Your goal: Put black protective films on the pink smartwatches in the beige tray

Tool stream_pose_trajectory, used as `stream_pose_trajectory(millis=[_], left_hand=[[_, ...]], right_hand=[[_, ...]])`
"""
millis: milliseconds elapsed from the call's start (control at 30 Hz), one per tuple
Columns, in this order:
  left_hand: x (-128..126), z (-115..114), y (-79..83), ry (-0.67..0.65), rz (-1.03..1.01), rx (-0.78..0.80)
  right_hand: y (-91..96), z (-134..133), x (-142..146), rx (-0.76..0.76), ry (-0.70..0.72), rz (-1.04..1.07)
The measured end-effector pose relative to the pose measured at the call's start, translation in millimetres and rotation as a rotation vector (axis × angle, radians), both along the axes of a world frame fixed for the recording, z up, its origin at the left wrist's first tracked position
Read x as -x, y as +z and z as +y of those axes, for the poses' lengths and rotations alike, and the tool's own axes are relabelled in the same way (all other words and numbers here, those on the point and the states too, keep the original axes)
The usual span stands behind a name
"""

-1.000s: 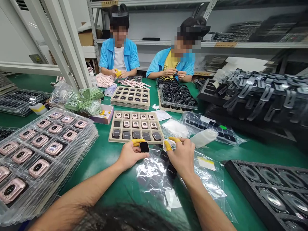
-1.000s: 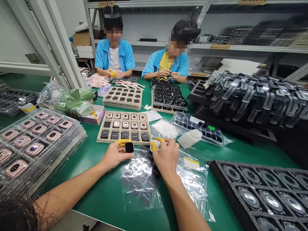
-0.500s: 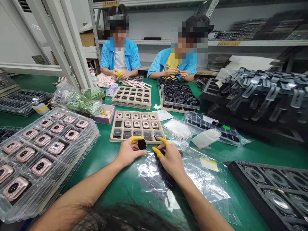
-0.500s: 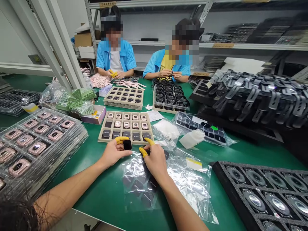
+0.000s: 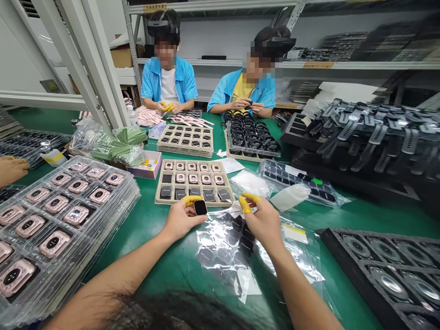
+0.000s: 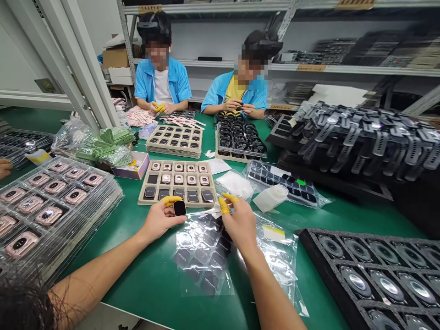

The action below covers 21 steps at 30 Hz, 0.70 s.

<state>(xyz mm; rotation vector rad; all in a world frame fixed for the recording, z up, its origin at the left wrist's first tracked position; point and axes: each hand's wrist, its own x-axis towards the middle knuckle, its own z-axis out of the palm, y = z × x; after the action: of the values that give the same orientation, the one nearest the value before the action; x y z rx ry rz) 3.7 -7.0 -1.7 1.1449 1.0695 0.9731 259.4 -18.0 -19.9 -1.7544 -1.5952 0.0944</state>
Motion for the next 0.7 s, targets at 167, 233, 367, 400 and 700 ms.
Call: stream_pose_trajectory(millis=[167, 233, 367, 400, 700], left_hand=[[-4, -6, 2.5, -0.048, -0.01, 0.039], [-6, -8, 1.2, -0.074, -0.015, 0.049], [-9, -8, -4.6, -0.105, 0.018, 0.041], [-9, -8, -6.4, -0.11, 0.028, 0.038], [-10, -6, -16.4, -0.142, 0.055, -0.075]], right_hand=[[-5.3, 5, -22, 0.088, 0.116, -0.136], [-2.3, 5, -23, 0.09, 0.095, -0.141], [16.0, -3, -11, -0.139, -0.031, -0.027], [20.4, -7, -3, -0.204, 0.011, 0.003], [13.9, -25, 77, -0.14, 0.518, -0.128]])
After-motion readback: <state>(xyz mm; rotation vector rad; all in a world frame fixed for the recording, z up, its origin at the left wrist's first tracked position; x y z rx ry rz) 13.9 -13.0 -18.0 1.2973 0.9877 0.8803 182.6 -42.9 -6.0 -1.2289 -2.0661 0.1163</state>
